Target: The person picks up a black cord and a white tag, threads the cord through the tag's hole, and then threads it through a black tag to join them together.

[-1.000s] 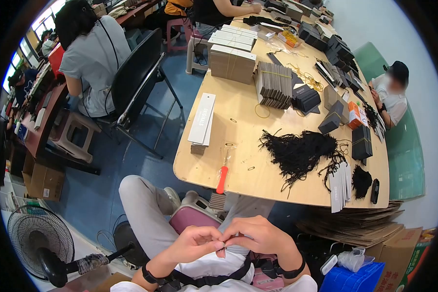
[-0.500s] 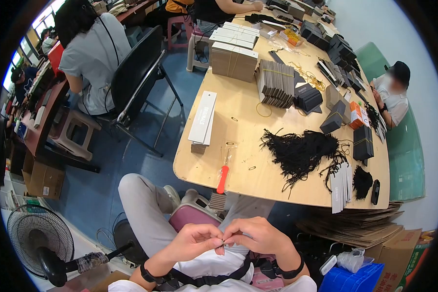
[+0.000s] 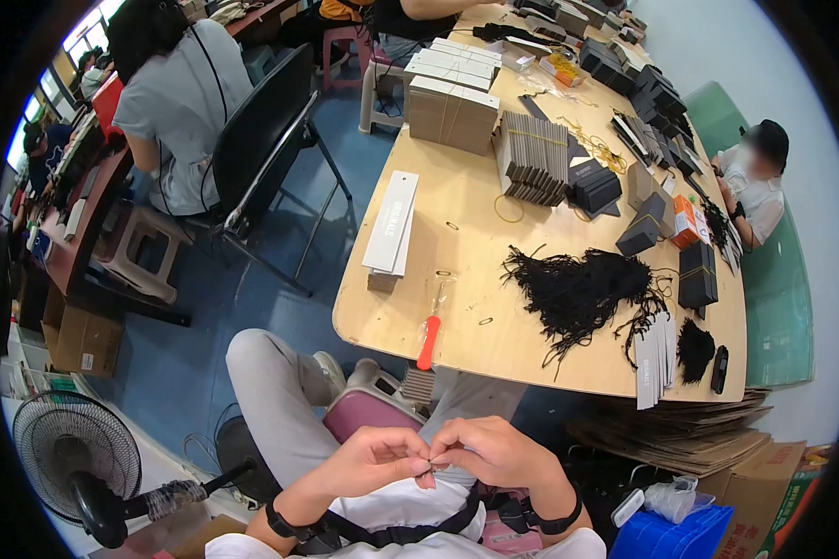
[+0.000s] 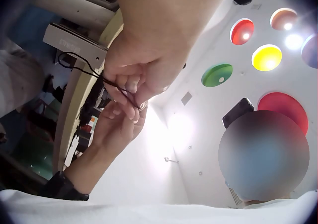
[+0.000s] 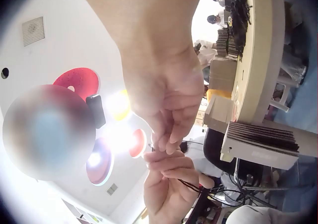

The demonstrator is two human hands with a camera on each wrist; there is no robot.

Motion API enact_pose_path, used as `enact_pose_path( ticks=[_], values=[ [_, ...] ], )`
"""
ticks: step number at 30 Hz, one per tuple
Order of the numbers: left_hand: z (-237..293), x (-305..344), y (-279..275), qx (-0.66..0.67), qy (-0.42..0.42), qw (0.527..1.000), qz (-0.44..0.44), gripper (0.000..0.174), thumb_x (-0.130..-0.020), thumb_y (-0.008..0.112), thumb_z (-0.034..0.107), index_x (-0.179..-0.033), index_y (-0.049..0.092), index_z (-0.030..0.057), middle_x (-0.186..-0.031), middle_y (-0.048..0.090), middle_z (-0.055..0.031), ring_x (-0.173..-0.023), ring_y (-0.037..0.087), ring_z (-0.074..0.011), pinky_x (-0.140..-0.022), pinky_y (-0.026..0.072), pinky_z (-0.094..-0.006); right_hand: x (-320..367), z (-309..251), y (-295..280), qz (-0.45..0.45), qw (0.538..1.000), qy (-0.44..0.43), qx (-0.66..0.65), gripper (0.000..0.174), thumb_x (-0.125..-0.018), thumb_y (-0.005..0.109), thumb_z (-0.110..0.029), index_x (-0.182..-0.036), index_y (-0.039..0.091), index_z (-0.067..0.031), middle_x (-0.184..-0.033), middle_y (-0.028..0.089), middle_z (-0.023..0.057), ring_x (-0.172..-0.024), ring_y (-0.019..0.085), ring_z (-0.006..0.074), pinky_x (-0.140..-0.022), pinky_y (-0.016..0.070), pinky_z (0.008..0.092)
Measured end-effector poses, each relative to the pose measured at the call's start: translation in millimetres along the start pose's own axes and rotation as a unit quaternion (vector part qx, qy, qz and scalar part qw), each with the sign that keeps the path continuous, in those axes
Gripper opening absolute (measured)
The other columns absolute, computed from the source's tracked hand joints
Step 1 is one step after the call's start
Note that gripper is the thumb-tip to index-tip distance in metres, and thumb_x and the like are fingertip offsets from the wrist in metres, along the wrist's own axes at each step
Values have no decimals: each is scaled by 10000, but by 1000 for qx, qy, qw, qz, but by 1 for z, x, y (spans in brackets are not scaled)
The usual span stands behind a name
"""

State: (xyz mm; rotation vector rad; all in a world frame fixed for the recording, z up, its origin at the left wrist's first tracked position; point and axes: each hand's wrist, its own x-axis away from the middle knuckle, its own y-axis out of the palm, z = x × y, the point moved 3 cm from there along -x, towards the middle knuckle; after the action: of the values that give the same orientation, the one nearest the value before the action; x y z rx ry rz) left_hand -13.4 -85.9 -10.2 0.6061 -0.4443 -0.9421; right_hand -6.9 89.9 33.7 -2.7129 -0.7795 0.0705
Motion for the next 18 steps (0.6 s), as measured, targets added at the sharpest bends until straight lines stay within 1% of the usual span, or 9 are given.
enact_pose_path(
  ticks=[4, 8, 10, 11, 13, 14, 16, 17, 18],
  values=[
    [0, 2, -2, -27, -7, 1000, -5, 169, -960, 539, 133, -1010, 571, -25, -872, 639, -56, -826, 605, -93, -759, 486, -241, -1, -2, 1, -2, 1000, 7, 10, 119, -819, 663, -65, -915, 597, -43, -810, 654, 89, -710, 650, 256, -629, 503, 316],
    [1, 3, -2, -35, -21, 999, 1, 165, -961, 539, 135, -1009, 577, -18, -854, 641, -49, -799, 596, -81, -733, 480, -232, -3, -2, 3, -12, 999, -5, 36, 92, -809, 673, -64, -871, 609, -43, -804, 647, 91, -700, 642, 265, -614, 500, 318],
    [3, 4, -3, -58, -65, 996, 16, 162, -960, 543, 141, -1007, 583, -9, -849, 645, -37, -784, 584, -64, -711, 474, -227, -2, -2, 4, -6, 999, -5, 38, 84, -806, 676, -62, -856, 612, -43, -799, 644, 91, -695, 639, 266, -606, 498, 320],
    [3, 4, -2, -58, -64, 996, 16, 162, -960, 543, 141, -1007, 583, -9, -849, 645, -37, -784, 584, -64, -711, 474, -227, -2, -1, 5, 0, 999, -4, 50, 92, -805, 674, -56, -862, 604, -41, -790, 640, 93, -692, 637, 268, -598, 496, 322],
    [3, 4, -1, -47, -32, 998, 37, 170, -955, 555, 151, -1014, 601, -1, -848, 648, -31, -761, 563, -46, -679, 457, -207, -2, 1, 7, 5, 998, -4, 63, 100, -804, 673, -51, -867, 596, -39, -782, 637, 94, -688, 636, 269, -591, 494, 324],
    [1, 4, -1, -47, -32, 998, 37, 170, -955, 555, 151, -1014, 601, -1, -848, 648, -31, -761, 563, -46, -679, 457, -207, -1, 3, 8, 17, 998, -2, 53, 105, -809, 664, -40, -874, 582, -33, -784, 634, 99, -685, 633, 275, -589, 493, 326],
    [-2, 5, -5, -95, -3, 993, 66, 183, -947, 572, 159, -1030, 614, 0, -846, 650, -26, -749, 549, -34, -674, 443, -196, -1, 5, 9, 30, 999, -1, 44, 111, -813, 654, -29, -881, 567, -28, -786, 631, 103, -682, 631, 280, -587, 492, 327],
    [-1, 5, -5, -95, -3, 993, 66, 183, -947, 572, 159, -1030, 614, 0, -846, 650, -26, -749, 549, -34, -674, 443, -196, -1, 6, 10, 42, 998, -15, 38, 118, -818, 642, -13, -889, 547, -22, -794, 630, 112, -682, 632, 283, -590, 494, 326],
    [4, 5, -5, -128, 8, 988, 82, 188, -942, 580, 155, -1042, 615, 0, -848, 651, -26, -745, 545, -32, -663, 440, -193, -1, 6, 10, 54, 998, -29, 33, 126, -823, 629, 3, -896, 528, -15, -802, 629, 121, -683, 633, 286, -592, 495, 325]
  ],
)
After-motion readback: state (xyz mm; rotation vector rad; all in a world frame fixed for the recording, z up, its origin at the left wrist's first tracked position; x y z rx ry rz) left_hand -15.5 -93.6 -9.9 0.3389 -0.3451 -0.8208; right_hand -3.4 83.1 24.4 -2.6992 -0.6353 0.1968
